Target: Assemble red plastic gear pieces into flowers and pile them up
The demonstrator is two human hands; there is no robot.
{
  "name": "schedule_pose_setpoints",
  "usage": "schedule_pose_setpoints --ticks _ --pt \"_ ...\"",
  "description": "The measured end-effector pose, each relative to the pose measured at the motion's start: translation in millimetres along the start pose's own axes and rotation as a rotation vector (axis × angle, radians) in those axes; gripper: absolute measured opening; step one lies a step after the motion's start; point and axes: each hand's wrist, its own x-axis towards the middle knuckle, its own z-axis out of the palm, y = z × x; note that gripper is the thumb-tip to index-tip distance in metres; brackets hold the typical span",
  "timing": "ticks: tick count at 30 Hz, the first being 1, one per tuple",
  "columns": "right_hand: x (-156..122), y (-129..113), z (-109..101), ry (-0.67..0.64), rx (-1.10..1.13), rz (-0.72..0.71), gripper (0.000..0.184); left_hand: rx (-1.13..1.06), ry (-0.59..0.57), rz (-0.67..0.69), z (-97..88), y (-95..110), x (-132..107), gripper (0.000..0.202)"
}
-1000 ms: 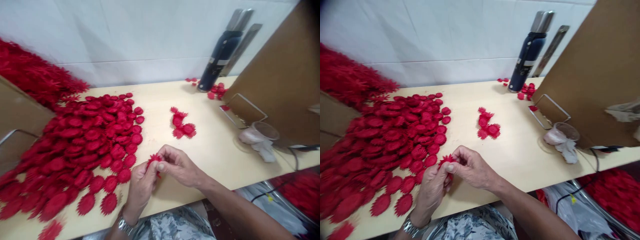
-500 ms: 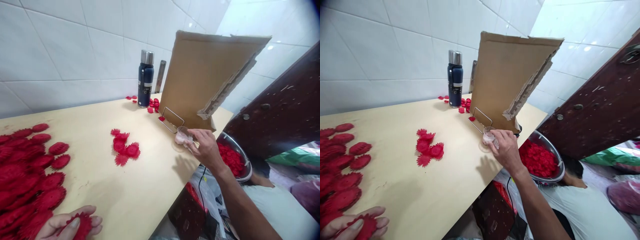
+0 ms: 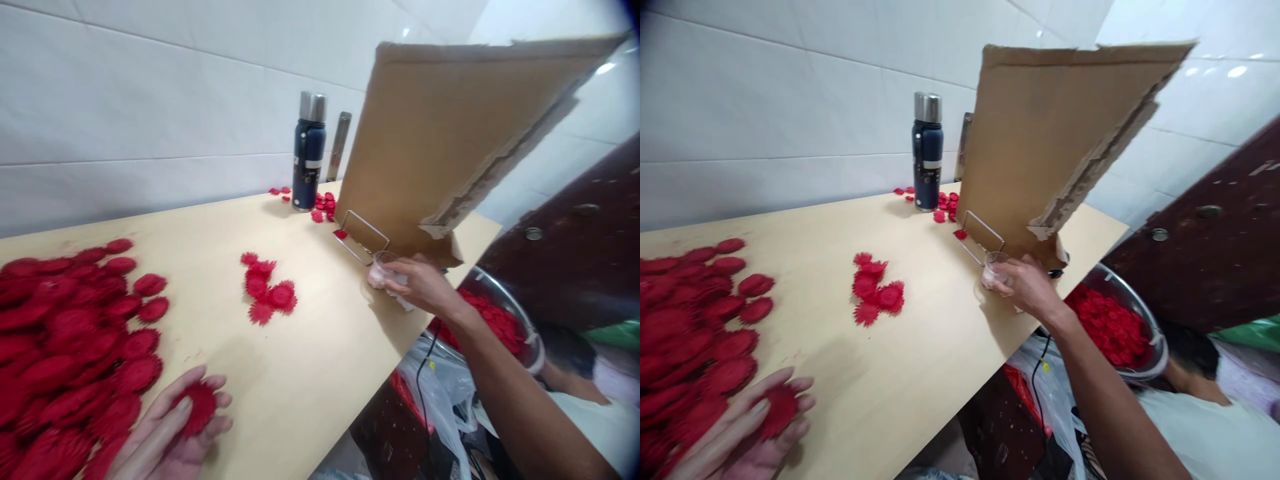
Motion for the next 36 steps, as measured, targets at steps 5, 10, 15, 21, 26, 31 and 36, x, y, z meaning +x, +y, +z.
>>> schedule_pose_setpoints --ticks 5,10,15,21,26,31,36 --pt "-11.3 -39.2 -15.5 0.365 0.023 -0.094 0.023 -0.183 -0.104 -0.036 19.7 7.2 -20.6 0.014" --pt "-21.0 -163.2 -4.9 0.232 0.535 -0.644 0.032 -0.293 -0.191 -0.061 22.2 3.5 -24.6 0.021" --pt "-32.5 -241.3 26.7 0.093 0.561 -0.83 0.033 -0.32 -0.178 -0.095 15.9 2.6 -29.9 0.022" --pt "-41.1 -242.6 34.2 0.036 0.592 -0.829 0.035 -0.377 -0.146 0.012 6.0 -3.3 -27.4 0.018" --pt "-43.2 -257.9 31.7 0.1 0.572 -0.692 0.035 -0.417 -0.165 0.026 6.9 -5.7 -27.8 0.021" --pt "-44.1 -262.4 29.9 0.067 0.69 -0.77 0.033 -0.368 -0.131 0.062 0.6 -2.1 -27.9 0.019" --pt "-29.7 -243.6 26.6 0.155 0.858 -0.77 0.028 -0.238 -0.138 0.167 -6.2 -0.7 -24.8 0.022"
